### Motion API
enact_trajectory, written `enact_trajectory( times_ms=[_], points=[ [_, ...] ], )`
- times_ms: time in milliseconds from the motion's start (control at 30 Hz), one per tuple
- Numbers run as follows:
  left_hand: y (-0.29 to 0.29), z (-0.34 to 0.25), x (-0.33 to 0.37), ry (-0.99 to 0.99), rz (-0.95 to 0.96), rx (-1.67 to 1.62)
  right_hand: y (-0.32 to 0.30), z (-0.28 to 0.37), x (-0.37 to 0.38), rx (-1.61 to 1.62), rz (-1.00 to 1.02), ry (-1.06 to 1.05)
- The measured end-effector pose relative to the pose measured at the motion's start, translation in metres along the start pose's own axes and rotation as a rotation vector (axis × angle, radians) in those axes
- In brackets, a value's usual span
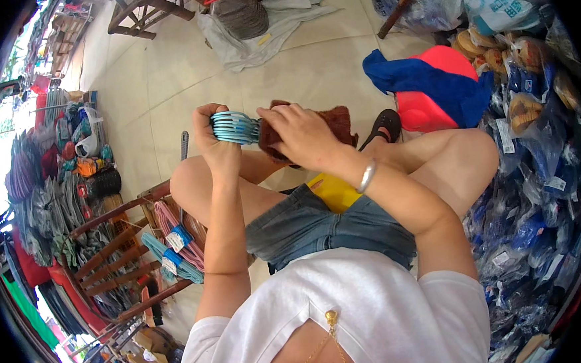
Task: The person bundles blue plastic hangers together, wraps a blue adhesive label around the hooks, and attaches a cardboard tag. They then place a brown fuzzy textile item over the hooks of the hanger bundles while sitting in a room filled with merchandise bags.
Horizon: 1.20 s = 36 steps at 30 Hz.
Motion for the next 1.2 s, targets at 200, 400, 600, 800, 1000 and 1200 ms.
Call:
enact_trajectory(
  times_ms=[200,400,600,800,1000,1200],
  points=[
    [-0.004,0.003,0.002,0.126,-0.034,0.072,-0.002,-0.016,0.01,0.225,0.011,0.262],
    [-0.001,0.021,-0.002,-0.031,-0.004,-0.074,-0.01,-0.042,0.013,0.255,0.011,0.421],
    [0.005,0.024,-0.005,-0.047,-0.022,-0.118,-0.005,-0.01,0.01,-0.02,-0.04,0.14],
    [-0.005,0.048,-0.014,-0.118,-0.103,-0.183,-0.033,-0.029,0.016,0.411,-0.296,0.252],
    [-0.014,0.085,-0.023,-0.298,-0.213,-0.461,-0.091,0.017,-0.001,0.917,-0.523,0.113],
    [-0.005,0.084,-0.027,-0.343,-0.258,-0.553,-0.081,0.086,-0.008,1.065,-0.341,-0.218]
  ],
)
Point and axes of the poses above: each hand's wrist, its own x-axis towards the middle knuckle, its own y-axis out of the palm, z = x × y, the point moved 4 cm from there along x, towards the middle knuckle, and after that the axes turned 14 degrees about x, right-handed, at the moved point
